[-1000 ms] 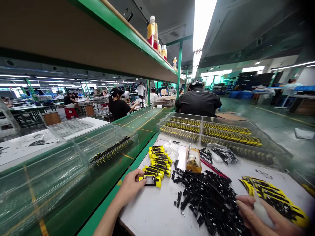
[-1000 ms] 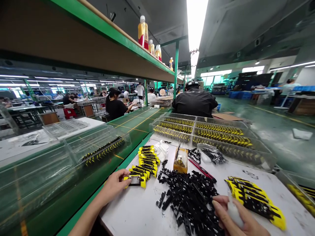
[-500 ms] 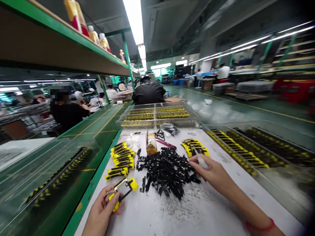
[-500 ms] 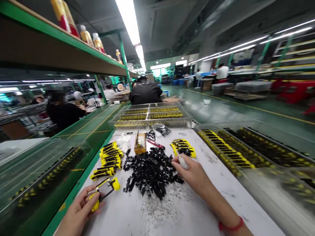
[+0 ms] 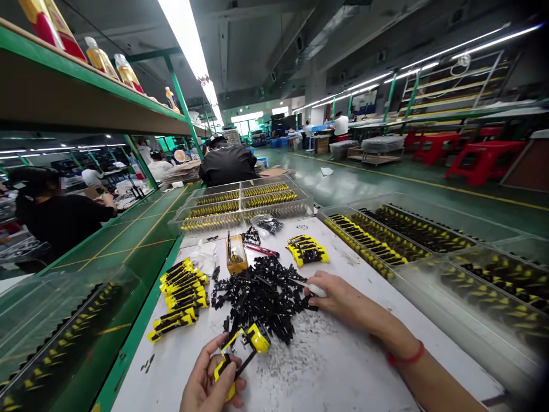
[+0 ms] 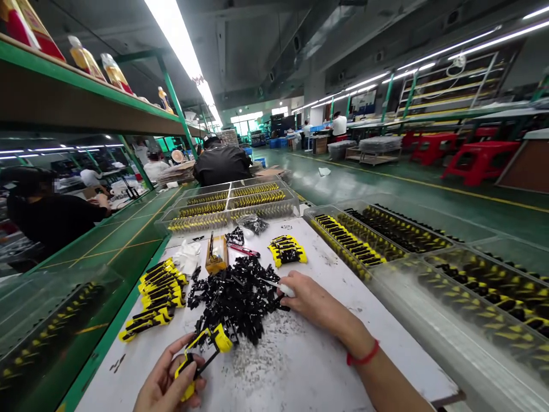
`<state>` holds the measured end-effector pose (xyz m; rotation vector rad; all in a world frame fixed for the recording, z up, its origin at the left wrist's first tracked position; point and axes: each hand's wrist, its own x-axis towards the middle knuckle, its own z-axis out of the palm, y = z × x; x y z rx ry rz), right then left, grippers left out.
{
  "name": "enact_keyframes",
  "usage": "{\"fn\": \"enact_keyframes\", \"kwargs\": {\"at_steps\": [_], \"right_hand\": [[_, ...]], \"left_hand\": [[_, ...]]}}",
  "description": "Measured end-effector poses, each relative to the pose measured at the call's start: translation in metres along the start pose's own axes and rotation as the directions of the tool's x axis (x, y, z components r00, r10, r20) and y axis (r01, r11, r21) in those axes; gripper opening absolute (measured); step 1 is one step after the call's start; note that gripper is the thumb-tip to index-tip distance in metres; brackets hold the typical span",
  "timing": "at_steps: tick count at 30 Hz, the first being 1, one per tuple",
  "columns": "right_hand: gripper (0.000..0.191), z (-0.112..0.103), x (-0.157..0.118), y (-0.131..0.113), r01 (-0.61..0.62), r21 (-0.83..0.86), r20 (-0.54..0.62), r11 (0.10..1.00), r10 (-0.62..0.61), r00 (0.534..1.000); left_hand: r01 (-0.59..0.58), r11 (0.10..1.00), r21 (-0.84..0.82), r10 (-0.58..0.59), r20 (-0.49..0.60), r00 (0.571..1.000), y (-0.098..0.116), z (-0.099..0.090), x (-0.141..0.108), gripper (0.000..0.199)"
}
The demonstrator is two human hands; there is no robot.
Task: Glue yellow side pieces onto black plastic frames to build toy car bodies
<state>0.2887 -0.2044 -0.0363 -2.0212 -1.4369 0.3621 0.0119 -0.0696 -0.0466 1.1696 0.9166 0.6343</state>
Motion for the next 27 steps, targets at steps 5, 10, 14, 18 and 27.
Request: {"fn": "enact_keyframes", "kwargs": {"at_steps": [5, 10, 14, 18, 27], "right_hand": [[0.009, -0.008, 0.0, -0.009, -0.023, 0.038, -0.007, 0.999, 0.023, 1.0], [0.017, -0.012, -0.002, -0.029, -0.177, 0.366, 0.12, 0.914, 0.142, 0.983], [0.027, -0.004, -0.002, -0.041, -0.24, 0.623, 0.25, 0.744, 0.102, 0.963], [0.034, 0.004, -0.001, -0.049, -0.258, 0.72, 0.332, 0.644, 0.007, 0.943], [0.03, 0.011, -0.003, -0.058, -0.368, 0.766, 0.446, 0.528, -0.023, 0.895]], "left_hand": [[-0.025, 1.0, 0.009, 0.026, -0.058, 0.998, 0.001, -0.004, -0.003, 0.074], [-0.086, 0.993, 0.087, 0.093, -0.08, 0.992, 0.003, -0.007, -0.002, 0.054], [-0.167, 0.956, 0.242, 0.159, 0.055, 0.986, 0.004, 0.002, 0.001, 0.046], [-0.347, 0.883, 0.315, 0.274, 0.253, 0.928, 0.006, 0.023, 0.003, 0.038], [-0.67, 0.599, 0.438, 0.541, 0.396, 0.742, 0.015, 0.063, -0.002, 0.019]]}}
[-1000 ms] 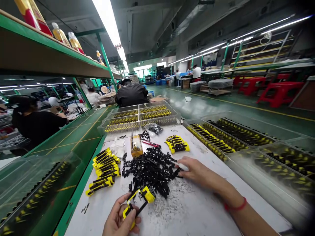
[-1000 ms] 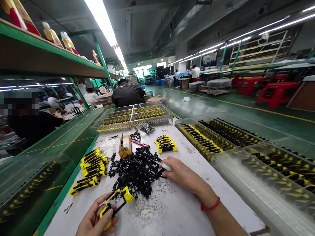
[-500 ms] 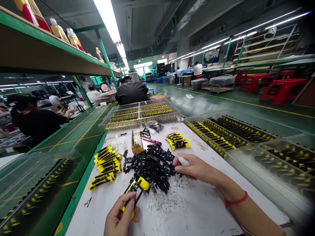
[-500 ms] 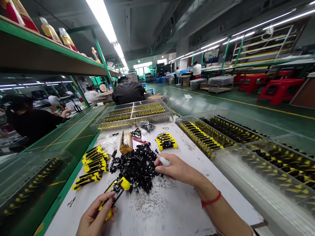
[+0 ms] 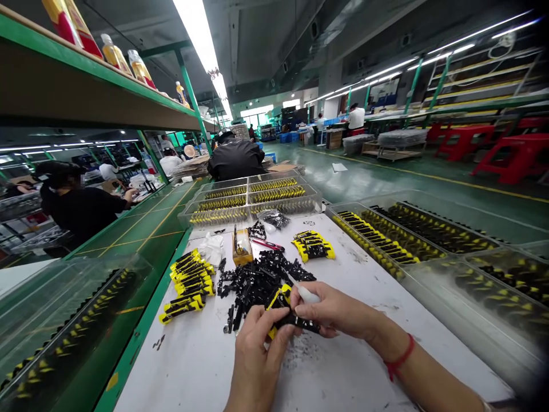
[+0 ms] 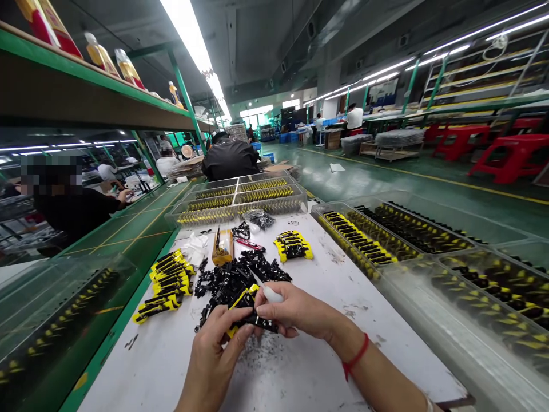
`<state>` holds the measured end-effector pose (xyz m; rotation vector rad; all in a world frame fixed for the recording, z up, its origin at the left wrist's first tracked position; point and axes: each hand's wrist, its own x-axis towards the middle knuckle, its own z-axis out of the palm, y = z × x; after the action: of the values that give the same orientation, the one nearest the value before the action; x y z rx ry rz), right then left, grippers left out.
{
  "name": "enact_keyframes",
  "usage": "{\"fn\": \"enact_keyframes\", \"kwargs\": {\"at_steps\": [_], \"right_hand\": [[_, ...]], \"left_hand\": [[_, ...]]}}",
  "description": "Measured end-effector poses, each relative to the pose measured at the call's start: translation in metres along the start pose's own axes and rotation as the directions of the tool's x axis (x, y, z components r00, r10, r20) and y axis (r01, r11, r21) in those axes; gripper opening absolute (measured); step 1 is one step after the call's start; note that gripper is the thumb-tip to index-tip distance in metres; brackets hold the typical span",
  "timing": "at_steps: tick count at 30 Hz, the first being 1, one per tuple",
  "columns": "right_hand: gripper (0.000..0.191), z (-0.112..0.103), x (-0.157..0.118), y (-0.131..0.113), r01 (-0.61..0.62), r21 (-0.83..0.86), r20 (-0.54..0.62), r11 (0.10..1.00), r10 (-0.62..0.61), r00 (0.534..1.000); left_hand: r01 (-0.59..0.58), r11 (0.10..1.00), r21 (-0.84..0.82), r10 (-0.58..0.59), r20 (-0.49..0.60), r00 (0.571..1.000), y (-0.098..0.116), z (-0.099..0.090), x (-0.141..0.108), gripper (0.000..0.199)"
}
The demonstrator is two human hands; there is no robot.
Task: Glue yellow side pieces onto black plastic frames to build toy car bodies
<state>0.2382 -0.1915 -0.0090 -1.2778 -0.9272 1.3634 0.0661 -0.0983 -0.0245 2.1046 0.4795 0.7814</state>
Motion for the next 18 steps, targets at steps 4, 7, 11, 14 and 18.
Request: {"fn": "enact_keyframes", "kwargs": {"at_steps": [4, 7, 11, 14, 18], "right_hand": [[0.03, -0.001, 0.002, -0.001, 0.038, -0.044, -0.073, 0.998, -0.041, 0.997], [0.029, -0.004, 0.002, -0.003, 0.159, -0.211, -0.271, 0.965, -0.214, 0.939], [0.019, -0.003, 0.001, -0.002, 0.363, -0.555, -0.208, 0.749, -0.547, 0.811], [0.012, 0.002, 0.002, 0.004, 0.413, -0.717, -0.061, 0.562, -0.641, 0.765], [0.004, 0.008, 0.006, 0.013, 0.337, -0.862, 0.003, 0.379, -0.661, 0.751]], "left_hand": [[-0.055, 0.997, 0.046, 0.058, -0.064, 0.996, -0.003, 0.005, -0.001, 0.014], [-0.039, 0.995, 0.092, 0.05, -0.114, 0.992, -0.008, 0.002, -0.002, 0.016], [-0.03, 0.983, 0.182, 0.061, -0.166, 0.984, -0.016, -0.005, -0.001, 0.017], [-0.061, 0.973, 0.22, 0.099, -0.168, 0.981, -0.025, -0.007, -0.001, 0.017], [-0.075, 0.978, 0.192, 0.116, -0.212, 0.97, -0.035, -0.003, -0.002, 0.019]]}}
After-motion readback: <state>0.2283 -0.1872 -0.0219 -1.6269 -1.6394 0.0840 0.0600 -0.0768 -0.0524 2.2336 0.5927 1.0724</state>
